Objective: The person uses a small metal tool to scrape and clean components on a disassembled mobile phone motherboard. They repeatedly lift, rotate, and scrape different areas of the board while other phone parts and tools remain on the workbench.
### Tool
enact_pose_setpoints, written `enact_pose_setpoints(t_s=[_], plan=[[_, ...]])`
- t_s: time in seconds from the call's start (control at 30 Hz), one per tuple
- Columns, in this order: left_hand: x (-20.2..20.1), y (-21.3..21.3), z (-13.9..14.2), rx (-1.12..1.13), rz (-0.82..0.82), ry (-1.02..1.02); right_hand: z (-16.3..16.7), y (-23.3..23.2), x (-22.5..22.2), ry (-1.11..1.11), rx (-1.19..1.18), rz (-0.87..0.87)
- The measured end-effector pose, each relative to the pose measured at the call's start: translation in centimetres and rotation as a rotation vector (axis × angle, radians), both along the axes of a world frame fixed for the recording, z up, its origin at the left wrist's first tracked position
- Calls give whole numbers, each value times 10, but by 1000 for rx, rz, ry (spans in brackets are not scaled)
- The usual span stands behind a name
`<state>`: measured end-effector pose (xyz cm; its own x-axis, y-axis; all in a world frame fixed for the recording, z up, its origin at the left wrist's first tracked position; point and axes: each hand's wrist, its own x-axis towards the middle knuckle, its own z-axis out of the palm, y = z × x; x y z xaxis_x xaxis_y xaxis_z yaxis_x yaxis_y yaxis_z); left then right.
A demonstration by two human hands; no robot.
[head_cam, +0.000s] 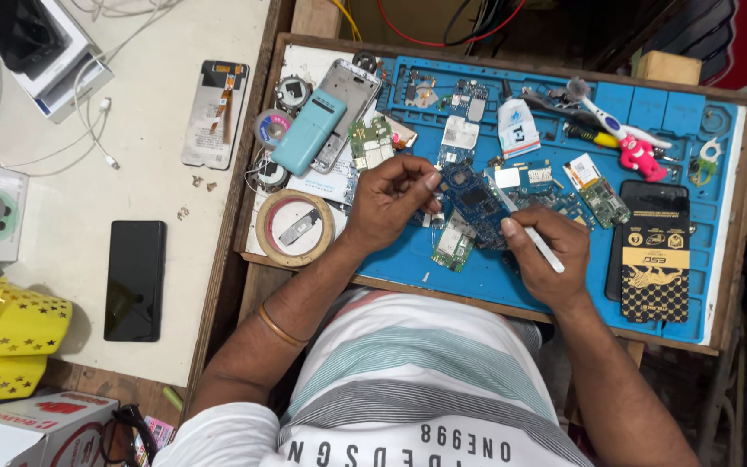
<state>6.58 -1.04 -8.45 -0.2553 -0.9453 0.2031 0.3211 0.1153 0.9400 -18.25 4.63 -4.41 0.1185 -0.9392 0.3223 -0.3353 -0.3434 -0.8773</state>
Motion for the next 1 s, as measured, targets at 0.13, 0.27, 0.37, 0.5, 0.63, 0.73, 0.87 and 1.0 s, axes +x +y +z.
enact_pose_setpoints(t_s=[0.13, 0.27, 0.37, 0.5, 0.63, 0.73, 0.87, 1.0], plan=[[0, -1, 1, -30, -1, -31, 1, -2, 2, -1, -20, 18], [0, -1, 2, -37, -6, -30, 0, -2, 2, -7, -8, 12], [-1, -1, 3, -46, 16, -45, -1, -3, 0, 4, -8, 0], [-1, 1, 8, -80, 49, -90, -1, -5, 0, -7, -21, 2], [-1, 2, 13, -104, 107, -199, -2, -4, -1, -16, -10, 3], [-1, 1, 16, -143, 106, -200, -3, -5, -1, -16, -18, -7], [0, 2, 16, -195, 118, -239, -5, -5, -3, -26, -37, -11], [1, 2, 14, -205, 116, -243, -6, -5, -3, -7, -67, -26]])
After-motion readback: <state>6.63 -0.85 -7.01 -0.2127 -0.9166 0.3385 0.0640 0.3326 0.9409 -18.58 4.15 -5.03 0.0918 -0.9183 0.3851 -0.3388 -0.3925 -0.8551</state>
